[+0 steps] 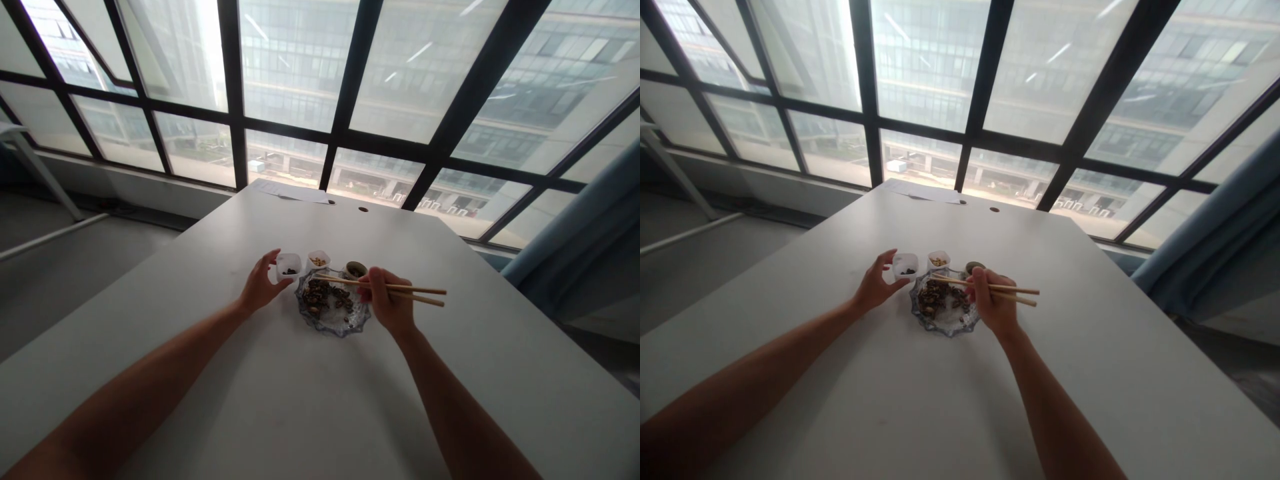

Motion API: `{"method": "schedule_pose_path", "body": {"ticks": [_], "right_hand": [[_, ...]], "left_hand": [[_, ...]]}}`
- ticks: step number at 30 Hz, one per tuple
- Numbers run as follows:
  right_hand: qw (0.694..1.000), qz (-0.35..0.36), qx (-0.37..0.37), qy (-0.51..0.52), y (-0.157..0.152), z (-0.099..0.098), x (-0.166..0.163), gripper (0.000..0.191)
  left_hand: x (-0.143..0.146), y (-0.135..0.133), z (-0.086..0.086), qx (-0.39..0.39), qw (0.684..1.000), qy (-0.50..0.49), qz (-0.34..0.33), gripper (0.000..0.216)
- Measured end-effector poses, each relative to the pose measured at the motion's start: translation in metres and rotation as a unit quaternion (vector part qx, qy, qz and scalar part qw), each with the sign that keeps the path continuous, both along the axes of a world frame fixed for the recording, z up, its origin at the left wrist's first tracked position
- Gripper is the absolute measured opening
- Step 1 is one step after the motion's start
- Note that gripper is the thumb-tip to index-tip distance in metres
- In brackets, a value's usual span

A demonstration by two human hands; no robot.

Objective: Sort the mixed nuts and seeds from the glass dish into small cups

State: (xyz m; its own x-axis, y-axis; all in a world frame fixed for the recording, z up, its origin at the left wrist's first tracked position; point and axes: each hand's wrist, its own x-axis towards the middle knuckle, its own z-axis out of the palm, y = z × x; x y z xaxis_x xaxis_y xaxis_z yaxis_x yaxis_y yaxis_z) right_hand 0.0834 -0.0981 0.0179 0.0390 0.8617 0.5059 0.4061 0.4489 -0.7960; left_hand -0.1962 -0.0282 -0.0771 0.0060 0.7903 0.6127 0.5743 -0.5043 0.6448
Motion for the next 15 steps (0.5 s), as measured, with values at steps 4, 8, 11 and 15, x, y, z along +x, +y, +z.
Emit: {"method": "schedule_pose_path", "body": {"ticks": [4, 8, 11, 15], "right_hand": [[0.994, 0.06, -0.022, -0.083, 0.002, 0.002, 0.015, 0.048], [0.989, 0.088, -0.003, -0.123, 0.001, 0.003, 0.009, 0.047], [0.987, 0.102, -0.007, -0.123, -0.001, 0.003, 0.004, 0.045], [0.993, 0.088, -0.045, -0.067, 0.0, -0.002, 0.005, 0.048]], "left_hand": [[-0.002, 0.001, -0.002, -0.038, 0.999, -0.001, 0.019, 0.078], [-0.004, 0.004, -0.004, -0.055, 0.998, 0.002, 0.026, 0.079], [-0.004, 0.005, -0.004, -0.064, 0.998, 0.008, 0.023, 0.079], [-0.004, 0.005, -0.005, -0.063, 0.998, 0.005, 0.021, 0.078]]}}
